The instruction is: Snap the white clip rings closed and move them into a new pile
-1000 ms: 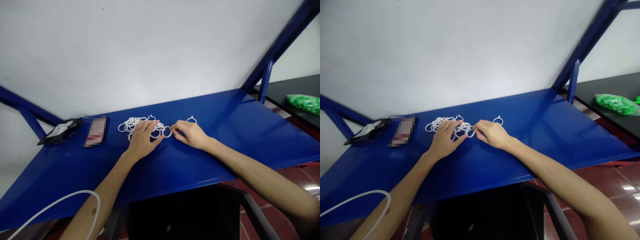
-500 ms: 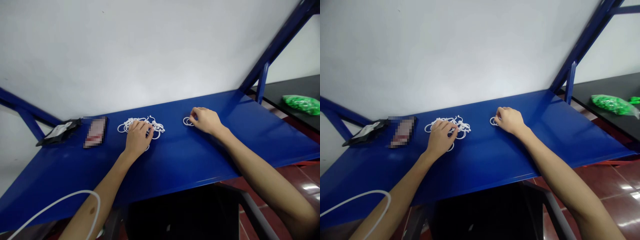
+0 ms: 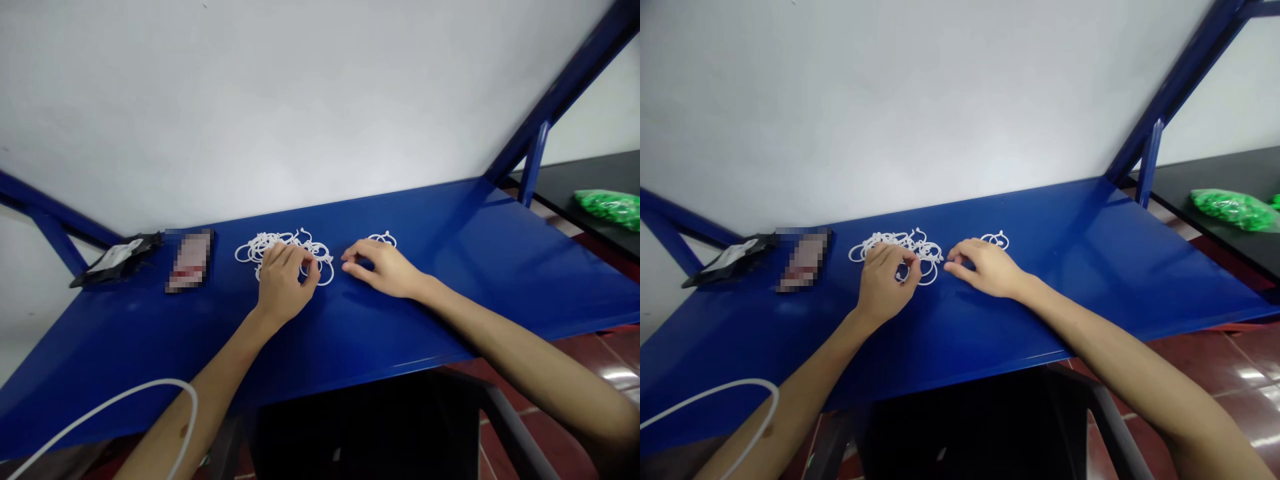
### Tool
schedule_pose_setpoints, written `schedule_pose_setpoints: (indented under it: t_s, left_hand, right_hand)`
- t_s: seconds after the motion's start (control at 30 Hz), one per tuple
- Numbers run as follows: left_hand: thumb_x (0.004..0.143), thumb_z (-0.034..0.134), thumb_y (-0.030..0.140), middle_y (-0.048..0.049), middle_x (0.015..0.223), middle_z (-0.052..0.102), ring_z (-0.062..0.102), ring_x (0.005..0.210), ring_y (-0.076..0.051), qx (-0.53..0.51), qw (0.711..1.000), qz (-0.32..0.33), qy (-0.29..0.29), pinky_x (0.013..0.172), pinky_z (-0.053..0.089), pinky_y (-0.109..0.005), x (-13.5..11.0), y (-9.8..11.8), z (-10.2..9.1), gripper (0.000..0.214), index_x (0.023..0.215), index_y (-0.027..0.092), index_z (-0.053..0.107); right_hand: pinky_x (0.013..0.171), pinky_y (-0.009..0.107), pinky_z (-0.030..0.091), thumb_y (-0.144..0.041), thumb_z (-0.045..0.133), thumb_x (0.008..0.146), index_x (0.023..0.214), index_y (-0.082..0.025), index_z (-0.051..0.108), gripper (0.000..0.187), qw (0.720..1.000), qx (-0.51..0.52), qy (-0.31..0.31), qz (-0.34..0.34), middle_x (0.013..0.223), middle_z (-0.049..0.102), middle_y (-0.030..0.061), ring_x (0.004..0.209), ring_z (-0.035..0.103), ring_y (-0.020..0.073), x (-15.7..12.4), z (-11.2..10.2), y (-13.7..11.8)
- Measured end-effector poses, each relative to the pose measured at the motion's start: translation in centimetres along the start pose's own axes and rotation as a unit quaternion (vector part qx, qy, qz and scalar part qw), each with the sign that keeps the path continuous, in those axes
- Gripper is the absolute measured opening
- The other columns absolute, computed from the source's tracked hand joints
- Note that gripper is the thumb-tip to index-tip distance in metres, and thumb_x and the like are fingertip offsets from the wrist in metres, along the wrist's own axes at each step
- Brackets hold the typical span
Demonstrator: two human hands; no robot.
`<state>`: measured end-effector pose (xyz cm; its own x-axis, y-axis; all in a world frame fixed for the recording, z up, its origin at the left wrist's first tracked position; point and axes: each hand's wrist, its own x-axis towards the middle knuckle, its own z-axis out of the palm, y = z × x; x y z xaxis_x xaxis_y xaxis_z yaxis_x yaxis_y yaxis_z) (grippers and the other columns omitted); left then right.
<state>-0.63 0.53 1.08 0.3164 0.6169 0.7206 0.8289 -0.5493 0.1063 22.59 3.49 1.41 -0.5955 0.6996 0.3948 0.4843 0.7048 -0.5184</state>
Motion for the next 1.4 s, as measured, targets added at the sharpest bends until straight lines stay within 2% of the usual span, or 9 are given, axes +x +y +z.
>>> schedule_pose_setpoints:
  t_s: [0.1,0.27,0.47,0.67,0.73,0.87,1.07,1.2,1.4]
  left_hand:
    - [0.088,0.056,0.018,0.0000,0.069,0.059,0.053,0.073,-0.019,-0.024,1.000,0.007,0.008,0.076,0.042,-0.036,-0.1,0.5,0.2,0.014,0.076,0.021,0.051]
    - [0.088,0.057,0.016,0.0002,0.069,0.058,0.053,0.072,-0.019,-0.048,0.998,0.022,0.015,0.073,0.042,-0.035,-0.2,0.9,0.3,0.015,0.077,0.021,0.049]
    - [0.087,0.059,0.015,-0.0001,0.073,0.060,0.055,0.075,-0.019,-0.074,0.997,0.027,0.022,0.076,0.044,-0.036,-0.4,0.9,0.4,0.012,0.081,0.021,0.051]
    - [0.092,0.056,0.021,-0.0018,0.081,0.063,0.056,0.083,-0.020,-0.099,0.994,0.016,-0.053,0.080,0.045,-0.037,-0.4,0.8,0.4,0.007,0.085,0.020,0.054]
    - [0.093,0.055,0.022,-0.0022,0.083,0.064,0.056,0.084,-0.020,-0.109,0.991,0.017,-0.071,0.081,0.045,-0.038,-0.5,0.7,0.5,0.009,0.085,0.020,0.054]
    - [0.096,0.053,0.024,-0.0030,0.086,0.065,0.056,0.086,-0.020,-0.121,0.989,0.018,-0.087,0.084,0.045,-0.038,-0.6,0.7,0.6,0.011,0.087,0.019,0.057]
    - [0.098,0.051,0.026,-0.0037,0.089,0.066,0.057,0.088,-0.020,-0.138,0.983,0.031,-0.116,0.087,0.046,-0.037,-0.8,0.6,0.7,0.013,0.091,0.019,0.058]
    - [0.099,0.050,0.027,-0.0037,0.084,0.065,0.056,0.084,-0.020,-0.131,0.984,0.049,-0.108,0.081,0.045,-0.036,-1.0,0.6,0.9,0.016,0.088,0.019,0.058]
    - [0.098,0.048,0.019,-0.0039,0.073,0.063,0.053,0.076,-0.021,-0.078,0.989,0.092,-0.087,0.074,0.043,-0.036,-1.4,1.2,1.1,0.021,0.079,0.018,0.058]
  right_hand:
    - [0.077,0.030,0.048,-0.038,0.056,0.096,0.100,-0.018,0.065,0.021,0.999,0.049,-0.022,-0.001,0.092,0.069,0.0042,0.083,0.064,0.0158,-0.1,0.7,-0.8]
    - [0.071,0.027,0.048,-0.033,0.059,0.094,0.095,-0.018,0.065,0.017,0.994,0.107,-0.019,0.013,0.088,0.068,0.0024,0.074,0.063,0.0124,-0.1,0.7,-1.2]
    - [0.068,0.026,0.048,-0.031,0.061,0.092,0.092,-0.017,0.064,0.014,0.991,0.132,-0.019,0.026,0.089,0.068,0.0030,0.071,0.062,0.0114,0.0,0.8,-1.1]
    - [0.062,0.024,0.046,-0.033,0.060,0.093,0.093,-0.018,0.063,0.015,0.984,0.165,-0.008,0.073,0.074,0.066,-0.0006,0.065,0.062,0.0113,0.0,0.7,-1.2]
    - [0.063,0.023,0.047,-0.033,0.060,0.094,0.096,-0.018,0.063,0.016,0.981,0.181,-0.002,0.073,0.075,0.068,-0.0006,0.066,0.062,0.0112,0.0,0.7,-1.2]
    - [0.065,0.023,0.047,-0.035,0.059,0.095,0.100,-0.018,0.063,0.018,0.979,0.191,-0.011,0.062,0.079,0.070,0.0003,0.068,0.063,0.0110,-0.1,0.5,-1.2]
    - [0.063,0.023,0.045,-0.034,0.057,0.097,0.094,-0.018,0.066,0.019,0.987,0.158,-0.017,0.025,0.079,0.070,0.0002,0.067,0.063,0.0102,-0.1,0.3,-1.2]
    - [0.063,0.024,0.046,-0.032,0.058,0.096,0.092,-0.018,0.067,0.017,0.990,0.144,-0.013,-0.005,0.079,0.070,0.0013,0.067,0.062,0.0116,-0.1,0.4,-1.0]
    - [0.074,0.028,0.049,-0.026,0.055,0.098,0.092,-0.017,0.068,0.016,0.990,0.124,-0.039,-0.063,0.088,0.071,0.0049,0.081,0.066,0.0156,-0.5,0.7,-1.0]
